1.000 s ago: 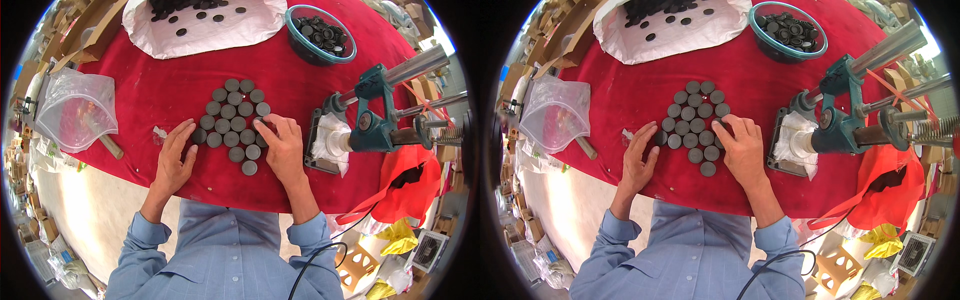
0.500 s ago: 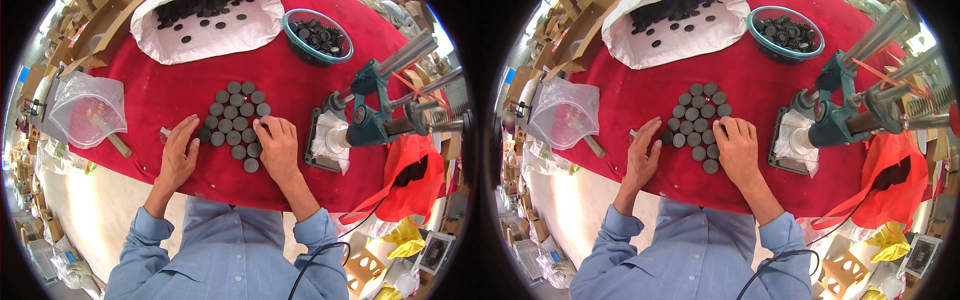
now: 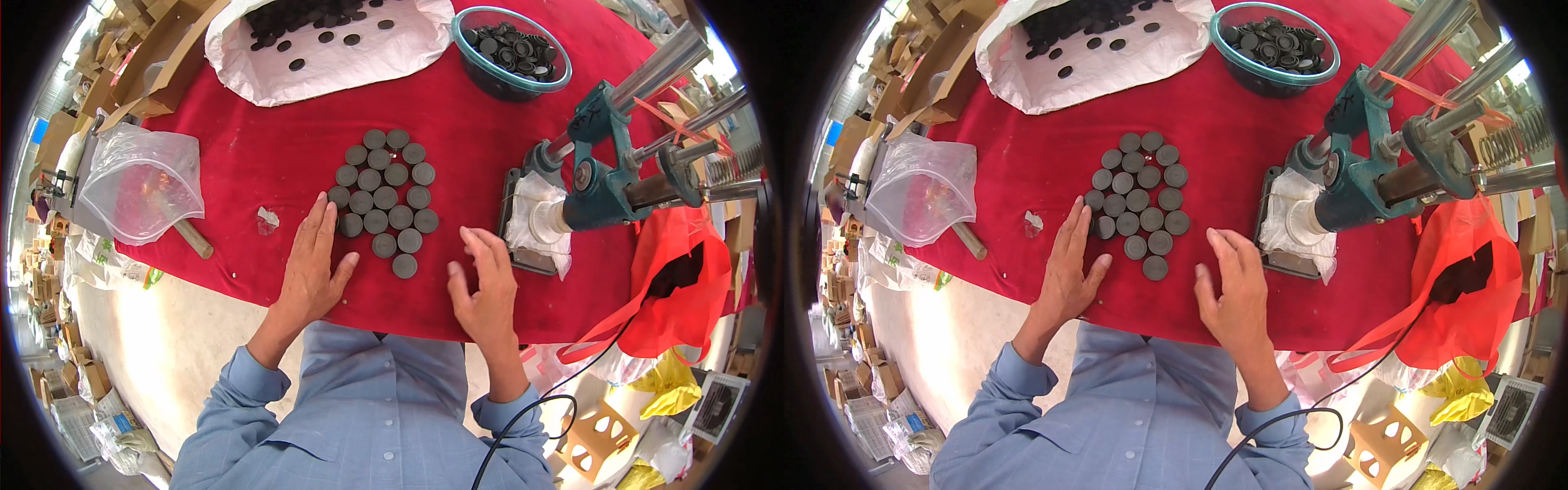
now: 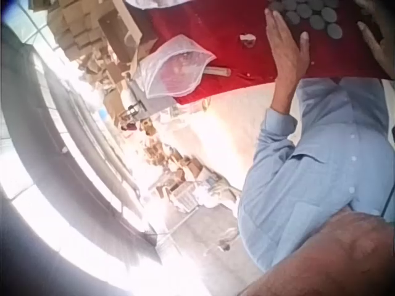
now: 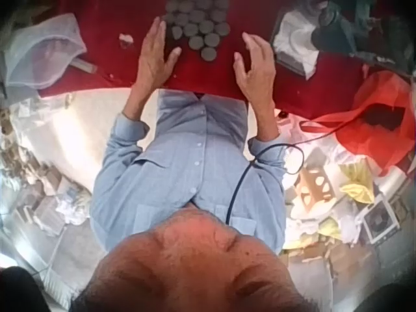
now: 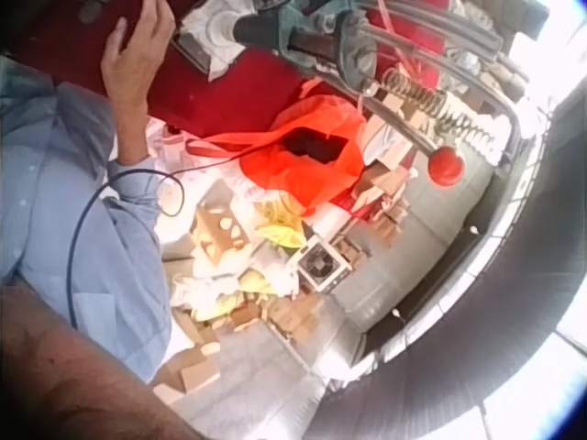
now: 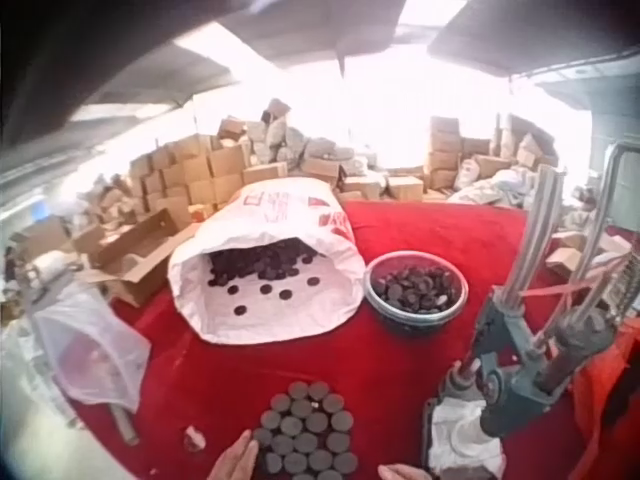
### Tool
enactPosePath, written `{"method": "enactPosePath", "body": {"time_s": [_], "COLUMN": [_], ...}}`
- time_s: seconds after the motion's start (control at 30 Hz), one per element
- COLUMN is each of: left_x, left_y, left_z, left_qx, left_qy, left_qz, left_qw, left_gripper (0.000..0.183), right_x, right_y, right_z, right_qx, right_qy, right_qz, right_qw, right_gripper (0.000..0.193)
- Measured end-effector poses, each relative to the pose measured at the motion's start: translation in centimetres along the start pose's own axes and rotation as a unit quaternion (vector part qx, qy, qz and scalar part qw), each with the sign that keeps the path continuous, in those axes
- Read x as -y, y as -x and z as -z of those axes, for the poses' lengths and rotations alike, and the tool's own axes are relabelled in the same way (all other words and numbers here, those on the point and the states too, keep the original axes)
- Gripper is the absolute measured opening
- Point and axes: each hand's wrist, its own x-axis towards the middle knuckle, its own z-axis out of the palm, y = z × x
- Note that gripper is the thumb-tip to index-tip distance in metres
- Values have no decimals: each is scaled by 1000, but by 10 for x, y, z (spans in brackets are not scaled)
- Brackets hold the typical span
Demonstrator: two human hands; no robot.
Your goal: The person fits plastic caps onto metal bearings by hand and arranges them on the table. The person then inserts the capped bearings one by one into a manual press machine and presses the lever to secure the caps.
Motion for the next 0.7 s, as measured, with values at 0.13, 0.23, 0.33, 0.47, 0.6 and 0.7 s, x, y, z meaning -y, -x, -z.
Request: {"method": "enactPosePath", "body": {"time_s": [0.13, 0.23, 0.33, 0.47, 0.6, 0.7], "left_x": [-6, -11, -22, -33, -29, -26], "left_y": [2, 4, 4, 1, 1, 3], "left_z": [-2, -8, -21, -28, -25, -17], "left_qx": [2, -5, -27, -33, -46, -66], "left_qy": [-6, -20, -34, -53, -31, -74], "left_qz": [4, 18, 24, 53, 68, 64], "left_qw": [1000, 1000, 999, 997, 996, 993], "left_gripper": [88, 92, 95, 96, 93, 90], "right_x": [11, 9, 3, 0, -1, -2], "right_y": [9, 1, -9, -14, -11, -10], "right_z": [-17, -29, -39, -43, -33, -26], "right_qx": [23, 41, 24, 16, 7, 3], "right_qy": [50, 98, 119, 134, 52, 23], "right_qz": [24, 36, 52, 32, 11, -25], "right_qw": [998, 994, 991, 990, 999, 999], "right_gripper": [76, 79, 79, 76, 69, 65]}}
